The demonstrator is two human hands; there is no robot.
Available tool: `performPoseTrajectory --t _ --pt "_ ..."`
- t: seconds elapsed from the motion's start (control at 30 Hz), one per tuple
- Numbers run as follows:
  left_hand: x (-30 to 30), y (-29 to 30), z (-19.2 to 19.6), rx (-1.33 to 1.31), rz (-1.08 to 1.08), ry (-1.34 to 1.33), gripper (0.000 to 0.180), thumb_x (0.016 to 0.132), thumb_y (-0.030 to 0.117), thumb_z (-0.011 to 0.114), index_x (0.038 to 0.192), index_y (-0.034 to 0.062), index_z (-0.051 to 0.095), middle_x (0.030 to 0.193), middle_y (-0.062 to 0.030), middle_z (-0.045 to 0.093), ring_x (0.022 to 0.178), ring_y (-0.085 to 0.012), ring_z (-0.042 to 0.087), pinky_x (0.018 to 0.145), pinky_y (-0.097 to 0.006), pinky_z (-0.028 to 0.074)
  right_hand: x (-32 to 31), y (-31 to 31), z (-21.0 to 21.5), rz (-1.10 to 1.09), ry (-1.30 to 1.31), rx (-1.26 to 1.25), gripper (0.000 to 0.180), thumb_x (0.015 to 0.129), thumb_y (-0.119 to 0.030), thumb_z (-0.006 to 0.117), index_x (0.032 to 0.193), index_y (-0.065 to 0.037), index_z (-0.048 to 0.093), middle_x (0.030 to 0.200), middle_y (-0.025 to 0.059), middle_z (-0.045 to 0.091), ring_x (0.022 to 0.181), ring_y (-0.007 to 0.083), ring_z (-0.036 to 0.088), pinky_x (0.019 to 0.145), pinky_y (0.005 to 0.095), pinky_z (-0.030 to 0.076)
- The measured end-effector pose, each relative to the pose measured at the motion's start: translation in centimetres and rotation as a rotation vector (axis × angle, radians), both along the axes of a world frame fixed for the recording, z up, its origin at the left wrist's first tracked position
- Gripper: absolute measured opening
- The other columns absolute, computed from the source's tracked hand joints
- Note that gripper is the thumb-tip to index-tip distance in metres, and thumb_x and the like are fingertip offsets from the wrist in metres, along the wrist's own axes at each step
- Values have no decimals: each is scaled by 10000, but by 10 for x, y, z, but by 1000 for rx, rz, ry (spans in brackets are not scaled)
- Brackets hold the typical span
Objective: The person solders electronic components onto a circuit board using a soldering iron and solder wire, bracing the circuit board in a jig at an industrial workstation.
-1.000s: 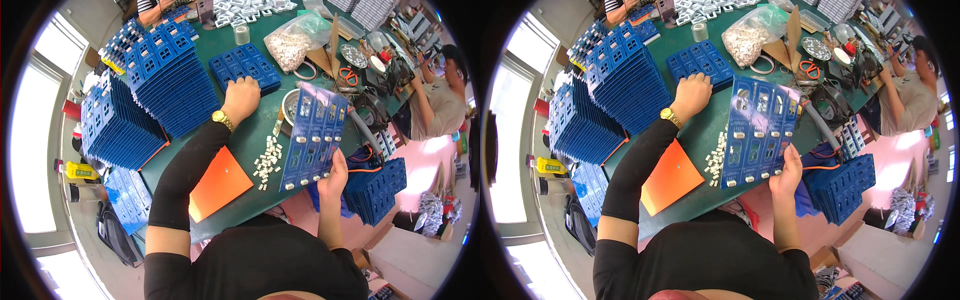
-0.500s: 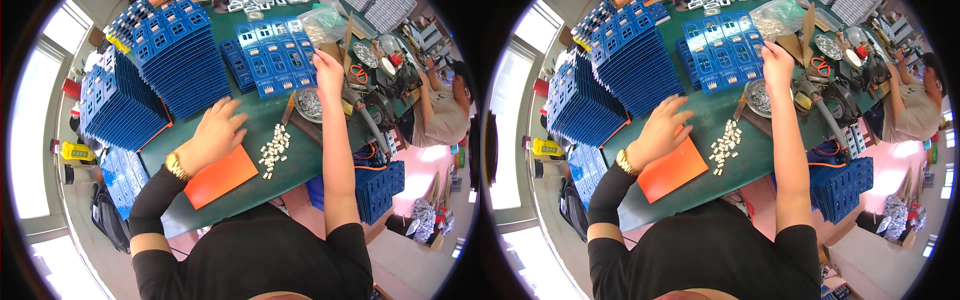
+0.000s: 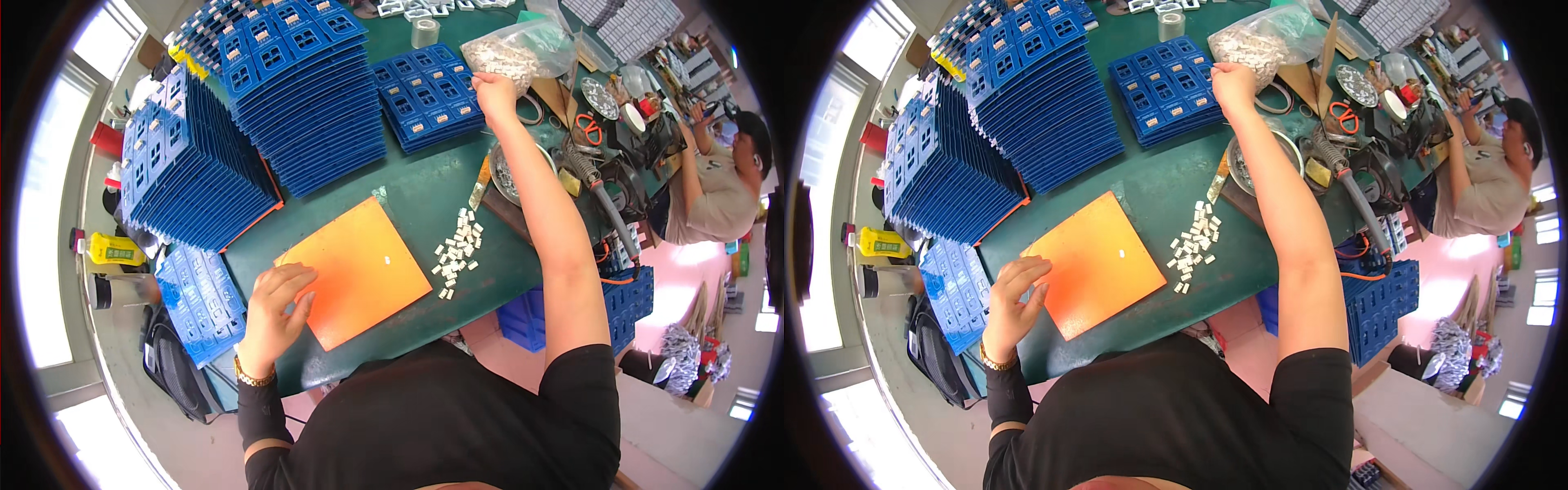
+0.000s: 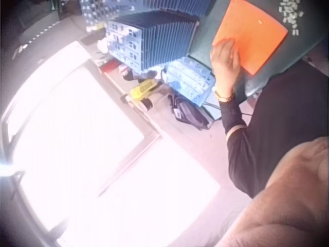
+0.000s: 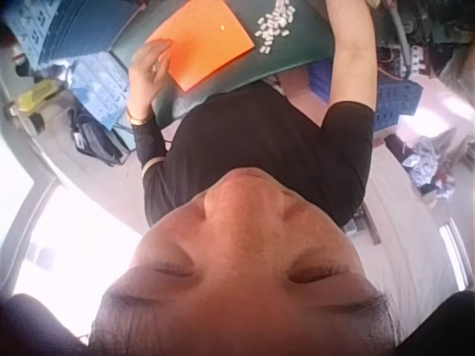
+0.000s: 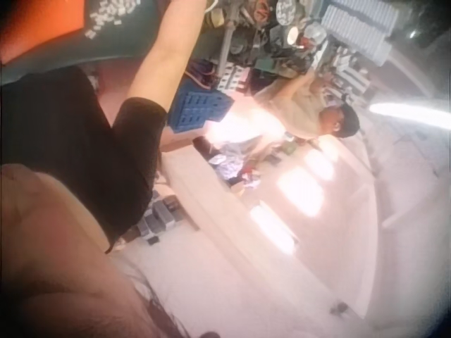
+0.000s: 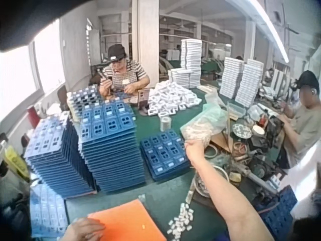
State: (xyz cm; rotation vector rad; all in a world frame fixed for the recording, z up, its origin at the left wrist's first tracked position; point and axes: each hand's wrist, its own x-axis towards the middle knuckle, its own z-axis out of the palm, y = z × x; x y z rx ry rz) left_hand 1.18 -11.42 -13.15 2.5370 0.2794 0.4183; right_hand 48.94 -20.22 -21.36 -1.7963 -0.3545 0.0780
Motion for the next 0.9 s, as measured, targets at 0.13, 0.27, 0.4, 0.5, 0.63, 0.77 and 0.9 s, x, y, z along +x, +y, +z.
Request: performPoseTrajectory --t 0.13,0.27,0.4,0.5,0.63,0.77,0.9 --pt "-11 6 -10 35 70 61 302 754 23 683 1055 32 653 1066 -116 652 1018 -303 603 894 -409 433 -12 4 8 -48 -93 -124 221 828 -156 660 987 -17 726 902 163 720 858 254 692 786 351 509" --pt "-23 11 -19 111 129 62 308 749 17 679 1056 27 647 1084 -124 642 1009 -312 593 889 -409 435 -16 5 12 -101 -233 -399 217 841 -244 626 959 -105 743 920 167 710 908 344 673 836 417 502" --pt "-26 13 -23 64 190 54 312 745 11 675 1056 20 645 1097 -134 634 1020 -318 586 890 -409 439 -8 -1 9 -78 -209 -494 231 850 -258 624 982 -107 738 947 157 710 939 341 667 837 427 503" --pt "-29 13 -27 51 188 62 319 746 -25 653 1064 4 645 1143 -146 623 1072 -335 577 917 -401 458 -10 -1 7 -105 -190 -555 241 867 -287 617 983 -113 738 1006 154 703 995 343 650 859 486 482" --pt "-29 11 -32 28 171 47 327 737 -58 633 1058 1 644 1195 -165 590 1127 -347 549 958 -407 444 -34 2 18 -130 -248 -723 269 857 -284 622 1017 -91 722 990 152 690 960 346 646 860 481 477" --pt "-37 13 -36 96 90 90 377 713 -79 609 1078 11 637 1292 -199 514 1195 -379 494 989 -437 419 -72 -14 38 -112 -837 -696 253 830 -207 636 1021 -50 690 949 126 623 918 328 612 819 462 472" --pt "-47 18 -28 215 -22 197 513 663 -38 667 1165 44 597 1363 -189 444 1239 -388 445 1016 -467 383 -140 -44 59 675 -979 -458 320 772 -76 642 1093 -72 639 1014 100 582 927 283 589 805 404 449"
